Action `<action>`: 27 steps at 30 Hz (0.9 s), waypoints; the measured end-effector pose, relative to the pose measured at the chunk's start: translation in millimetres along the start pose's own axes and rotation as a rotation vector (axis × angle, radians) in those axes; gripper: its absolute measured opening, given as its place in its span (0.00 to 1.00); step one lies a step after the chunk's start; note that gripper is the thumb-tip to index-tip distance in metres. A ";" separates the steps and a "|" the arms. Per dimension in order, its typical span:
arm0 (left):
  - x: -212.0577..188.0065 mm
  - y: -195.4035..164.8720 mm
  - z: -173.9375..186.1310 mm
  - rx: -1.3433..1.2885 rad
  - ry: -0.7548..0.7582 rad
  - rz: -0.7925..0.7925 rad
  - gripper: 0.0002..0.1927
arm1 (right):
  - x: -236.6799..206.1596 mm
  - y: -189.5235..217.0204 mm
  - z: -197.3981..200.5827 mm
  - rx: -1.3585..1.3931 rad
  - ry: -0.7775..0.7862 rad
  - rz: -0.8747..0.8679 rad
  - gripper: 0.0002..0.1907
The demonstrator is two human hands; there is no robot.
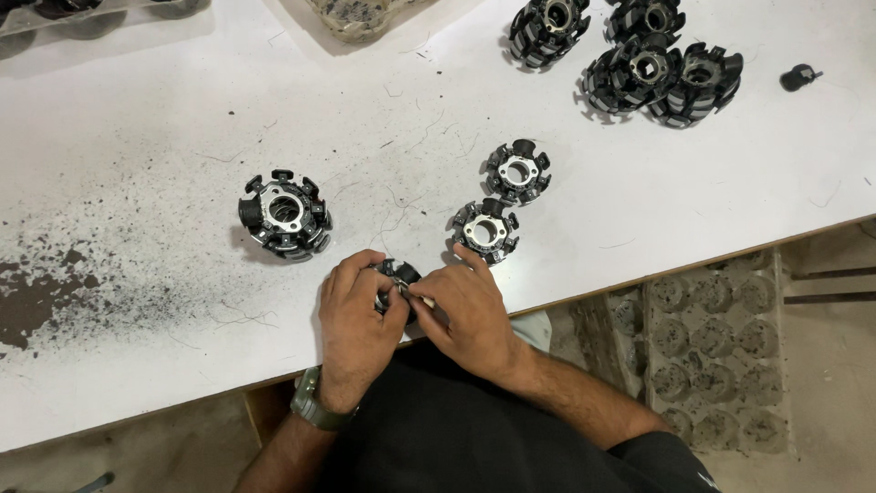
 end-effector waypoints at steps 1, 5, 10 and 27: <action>-0.3 0.3 -0.6 0.002 -0.001 -0.003 0.06 | 0.1 1.4 0.0 -0.019 -0.011 0.014 0.12; -1.2 -1.8 0.1 -0.006 -0.022 -0.029 0.06 | 2.5 5.1 -1.2 -0.071 -0.003 0.044 0.13; -1.3 -6.6 15.2 -0.047 -0.050 -0.048 0.07 | 3.3 1.8 2.1 -0.059 0.008 0.037 0.12; 16.2 -5.9 19.3 0.246 0.257 0.039 0.09 | 2.5 -8.0 -0.1 -0.011 -0.064 -0.019 0.10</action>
Point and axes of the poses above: each hand's wrist, its own x-axis towards the middle knuckle, its own z-axis out of the back of the hand, y = z × x, the point moved 5 cm from there along x, towards the middle knuckle, and after that the axes turned 14 degrees about y, right-handed, at the moved point
